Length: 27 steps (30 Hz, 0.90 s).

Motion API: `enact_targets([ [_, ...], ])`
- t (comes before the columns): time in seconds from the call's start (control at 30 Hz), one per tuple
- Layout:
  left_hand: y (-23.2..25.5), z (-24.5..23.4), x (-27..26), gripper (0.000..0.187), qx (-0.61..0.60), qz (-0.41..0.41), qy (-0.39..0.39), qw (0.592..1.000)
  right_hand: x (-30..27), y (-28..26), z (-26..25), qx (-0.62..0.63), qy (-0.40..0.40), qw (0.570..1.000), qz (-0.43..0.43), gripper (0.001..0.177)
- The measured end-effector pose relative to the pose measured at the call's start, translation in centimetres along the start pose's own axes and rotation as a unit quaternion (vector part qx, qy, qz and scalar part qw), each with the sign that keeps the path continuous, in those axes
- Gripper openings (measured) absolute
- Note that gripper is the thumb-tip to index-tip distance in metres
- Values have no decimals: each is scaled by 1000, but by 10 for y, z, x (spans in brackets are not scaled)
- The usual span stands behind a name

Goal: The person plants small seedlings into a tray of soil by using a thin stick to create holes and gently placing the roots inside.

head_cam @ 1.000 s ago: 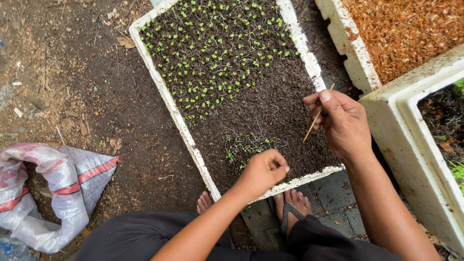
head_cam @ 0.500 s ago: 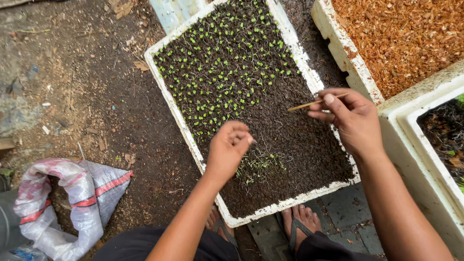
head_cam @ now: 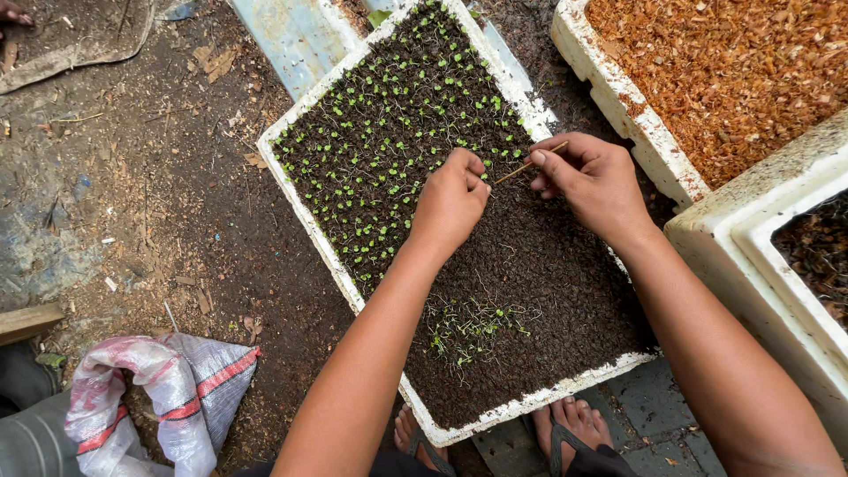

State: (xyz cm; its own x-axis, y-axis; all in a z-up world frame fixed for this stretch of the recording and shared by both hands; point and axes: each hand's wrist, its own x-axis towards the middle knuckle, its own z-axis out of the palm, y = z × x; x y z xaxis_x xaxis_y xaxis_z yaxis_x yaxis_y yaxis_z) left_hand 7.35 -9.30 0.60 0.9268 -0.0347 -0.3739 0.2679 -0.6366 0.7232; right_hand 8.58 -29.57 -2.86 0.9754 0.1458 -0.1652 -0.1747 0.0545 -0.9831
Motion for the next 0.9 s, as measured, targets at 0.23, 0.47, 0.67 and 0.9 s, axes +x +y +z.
enact_targets([
  [0.23,4,-2,4,19,49,7,8,999,1,3,3,-14,-19,1000,5,13],
  [0.47,-5,3,14,18,69,13,13,997,2,6,4,-34,-28,999,-15,12],
  [0.67,-9,5,17,18,72,13,12,997,3,3,3,0,-8,1000,-3,11],
  [0.9,-13,8,20,17,63,23,14,998,3,4,5,-21,-22,1000,2,12],
])
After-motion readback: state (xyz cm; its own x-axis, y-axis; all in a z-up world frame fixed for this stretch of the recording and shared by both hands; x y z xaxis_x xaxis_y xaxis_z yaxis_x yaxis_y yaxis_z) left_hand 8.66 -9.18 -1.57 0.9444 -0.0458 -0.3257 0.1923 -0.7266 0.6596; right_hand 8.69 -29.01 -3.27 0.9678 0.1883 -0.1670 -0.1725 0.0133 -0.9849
